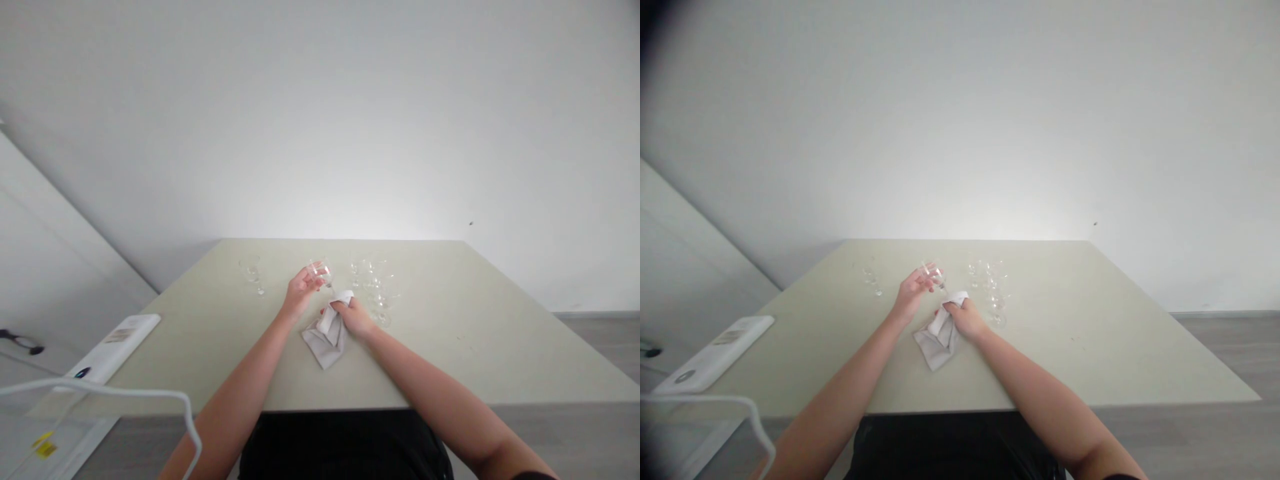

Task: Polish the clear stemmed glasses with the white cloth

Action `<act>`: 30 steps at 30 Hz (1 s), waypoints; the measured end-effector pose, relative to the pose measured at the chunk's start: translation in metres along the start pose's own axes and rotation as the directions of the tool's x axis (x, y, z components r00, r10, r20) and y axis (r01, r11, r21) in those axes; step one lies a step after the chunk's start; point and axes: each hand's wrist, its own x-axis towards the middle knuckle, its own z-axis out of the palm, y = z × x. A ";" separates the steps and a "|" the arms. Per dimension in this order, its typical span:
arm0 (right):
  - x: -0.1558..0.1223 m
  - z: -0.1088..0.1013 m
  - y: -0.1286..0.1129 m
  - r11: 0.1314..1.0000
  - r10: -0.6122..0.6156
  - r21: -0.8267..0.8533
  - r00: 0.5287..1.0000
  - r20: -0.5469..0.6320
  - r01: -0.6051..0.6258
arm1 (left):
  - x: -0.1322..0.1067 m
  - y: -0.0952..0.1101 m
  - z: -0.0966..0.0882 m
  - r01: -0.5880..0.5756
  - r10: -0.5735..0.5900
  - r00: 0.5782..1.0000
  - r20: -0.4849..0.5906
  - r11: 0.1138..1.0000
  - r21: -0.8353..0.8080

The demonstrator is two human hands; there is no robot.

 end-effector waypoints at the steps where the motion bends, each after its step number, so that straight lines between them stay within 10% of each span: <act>1: 0.000 0.000 -0.001 1.000 -0.018 -0.011 1.000 -0.004 0.018 | 0.000 -0.001 0.000 0.001 -0.001 1.000 0.012 1.000 0.000; 7: -0.005 -0.002 -0.008 0.985 -0.060 -0.164 0.998 0.005 0.060 | 0.002 -0.004 0.000 -0.033 0.035 0.998 -0.049 0.999 0.043; 14: -0.016 0.000 -0.012 0.943 0.105 -0.315 0.803 0.586 0.106 | 0.000 -0.014 0.006 -0.035 0.039 0.999 -0.023 0.987 0.157; 20: -0.012 -0.003 -0.007 0.937 0.062 -0.309 0.796 0.602 0.161 | -0.012 -0.020 0.022 -0.026 -0.024 0.980 0.199 0.969 0.245; 30: -0.012 -0.004 -0.012 0.895 0.066 -0.385 0.785 0.616 0.227 | -0.005 -0.042 0.004 -0.049 -0.104 0.955 0.278 0.869 0.493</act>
